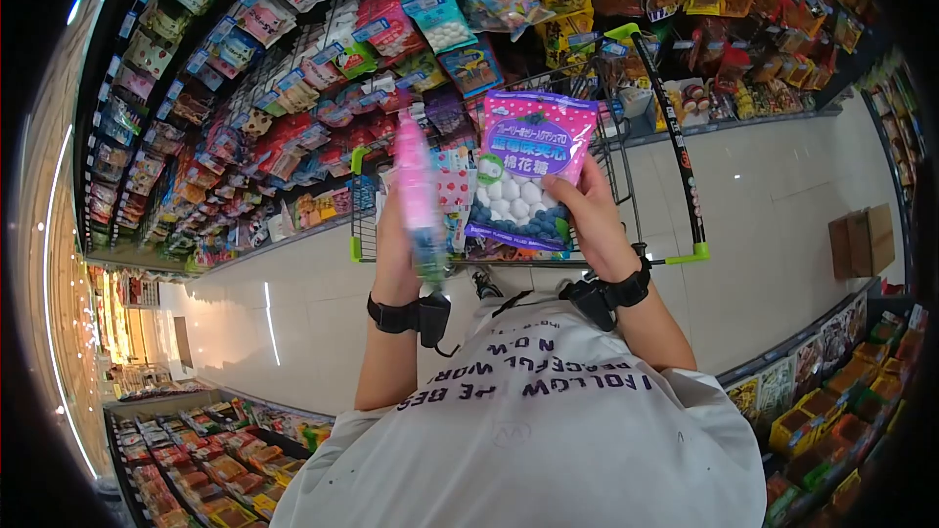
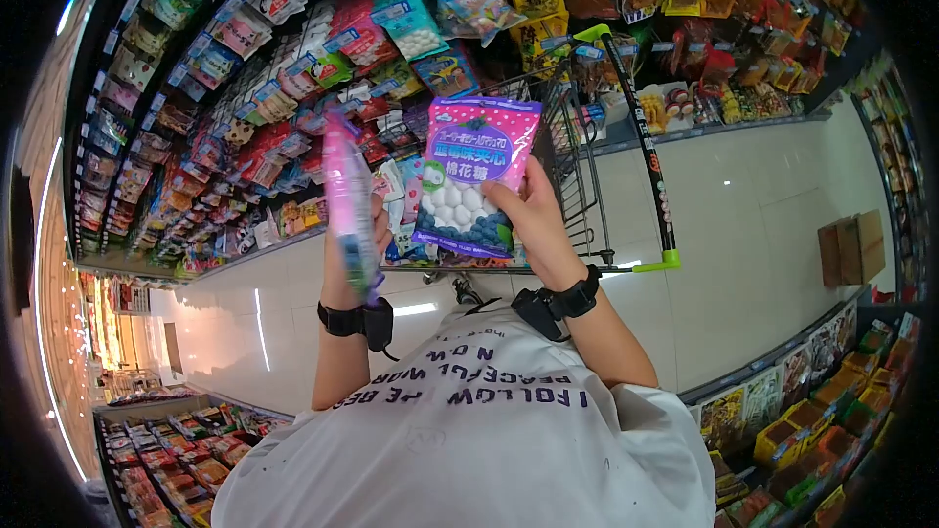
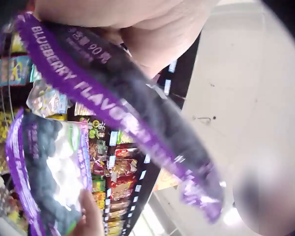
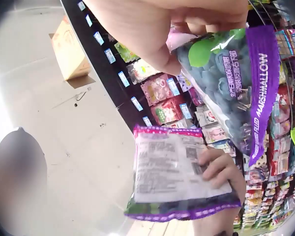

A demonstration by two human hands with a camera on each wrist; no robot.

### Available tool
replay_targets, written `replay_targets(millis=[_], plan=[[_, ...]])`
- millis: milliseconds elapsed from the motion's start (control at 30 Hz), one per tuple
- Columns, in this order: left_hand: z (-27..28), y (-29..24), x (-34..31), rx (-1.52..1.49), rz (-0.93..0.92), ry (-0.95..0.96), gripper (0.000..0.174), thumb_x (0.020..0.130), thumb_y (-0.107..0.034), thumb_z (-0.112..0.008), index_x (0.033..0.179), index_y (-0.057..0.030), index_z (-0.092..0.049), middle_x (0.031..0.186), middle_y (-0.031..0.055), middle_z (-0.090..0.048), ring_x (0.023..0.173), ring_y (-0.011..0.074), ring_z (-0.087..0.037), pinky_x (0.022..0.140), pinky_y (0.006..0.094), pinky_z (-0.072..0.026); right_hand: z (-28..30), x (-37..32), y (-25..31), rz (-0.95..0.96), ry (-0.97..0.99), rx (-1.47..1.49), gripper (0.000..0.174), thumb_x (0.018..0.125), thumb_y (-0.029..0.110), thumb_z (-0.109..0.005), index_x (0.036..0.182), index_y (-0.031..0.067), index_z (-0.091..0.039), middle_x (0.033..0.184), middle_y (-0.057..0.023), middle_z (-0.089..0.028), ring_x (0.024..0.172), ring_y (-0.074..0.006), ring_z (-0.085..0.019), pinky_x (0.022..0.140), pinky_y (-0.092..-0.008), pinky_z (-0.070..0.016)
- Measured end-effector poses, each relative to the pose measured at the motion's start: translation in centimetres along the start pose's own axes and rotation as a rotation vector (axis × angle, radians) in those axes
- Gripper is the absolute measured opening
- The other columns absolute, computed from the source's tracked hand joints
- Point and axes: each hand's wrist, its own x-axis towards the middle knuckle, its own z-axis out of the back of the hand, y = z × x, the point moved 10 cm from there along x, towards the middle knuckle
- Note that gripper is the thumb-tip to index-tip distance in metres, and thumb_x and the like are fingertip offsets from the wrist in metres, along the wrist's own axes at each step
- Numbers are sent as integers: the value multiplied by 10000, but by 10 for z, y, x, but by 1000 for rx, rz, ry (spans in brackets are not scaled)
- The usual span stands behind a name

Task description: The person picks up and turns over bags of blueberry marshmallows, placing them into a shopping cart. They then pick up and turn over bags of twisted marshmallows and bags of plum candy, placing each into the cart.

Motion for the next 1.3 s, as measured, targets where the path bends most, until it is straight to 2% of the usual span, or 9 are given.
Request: replay_targets(millis=[33,400,667,733,800,867,1067,1133,1300], plan=[[-32,-27,-7,190,-126,-313,363,990,-256,-505,1271,-30,-460,1071,59,-603,896,140,-584,781,270,-480,-4,-2,-3,-38,41,3,384,900,77,-624,1254,53,-478,1171,-54,-608,1078,-117,-563,935,-275,-437],[-22,-6,0,470,-246,-214,349,945,-114,-594,1248,-15,-453,1199,64,-572,1106,136,-527,955,299,-414,-45,-19,-20,-140,275,-14,555,912,165,-632,1392,46,-380,1285,-68,-555,1156,-142,-538,978,-296,-428],[5,12,-7,625,-406,-130,632,952,-196,-575,1463,-34,-242,1414,129,-399,1284,225,-432,1069,377,-372,-114,-60,40,732,350,-973,651,762,182,-725,1361,81,-489,1416,-98,-485,1190,-332,-522,983,-395,-448],[-4,51,-6,-287,52,241,596,992,-268,-496,1471,-41,-225,1426,142,-387,1298,250,-423,1077,403,-378,-132,-69,42,756,537,-977,616,749,212,-739,1329,135,-546,1423,-103,-476,1198,-324,-492,978,-396,-442],[-2,44,-3,147,-24,201,544,1024,-314,-397,1463,-35,-236,1432,153,-375,1267,253,-459,1043,393,-433,-126,-58,27,762,595,-952,536,758,234,-740,1273,169,-604,1432,-103,-461,1184,-333,-475,994,-408,-417],[-28,51,-13,-424,186,360,519,1030,-307,-382,1450,-25,-265,1402,156,-416,1206,248,-518,983,363,-494,-110,-44,28,858,443,-1081,471,778,242,-740,1234,179,-637,1448,-120,-423,1177,-344,-481,1017,-414,-389],[7,81,-15,-287,340,81,473,1007,-302,-438,1352,20,-406,1303,185,-529,1106,257,-600,877,351,-557,-64,-3,-11,288,276,-440,710,796,151,-770,1372,-25,-395,1388,-161,-462,1257,-215,-465,1033,-350,-385],[18,89,-24,-227,465,68,484,994,-312,-471,1341,22,-426,1287,182,-548,1098,258,-604,896,362,-545,-55,-1,-61,-258,388,-112,622,831,110,-725,1354,-15,-413,1274,-99,-565,1153,-187,-559,984,-325,-441],[17,41,2,545,46,-158,453,990,-310,-433,1246,51,-530,1198,164,-620,969,198,-634,761,307,-500,-45,-2,-105,-528,357,320,412,893,82,-660,1272,33,-508,1204,-82,-619,1089,-182,-608,937,-339,-514]])
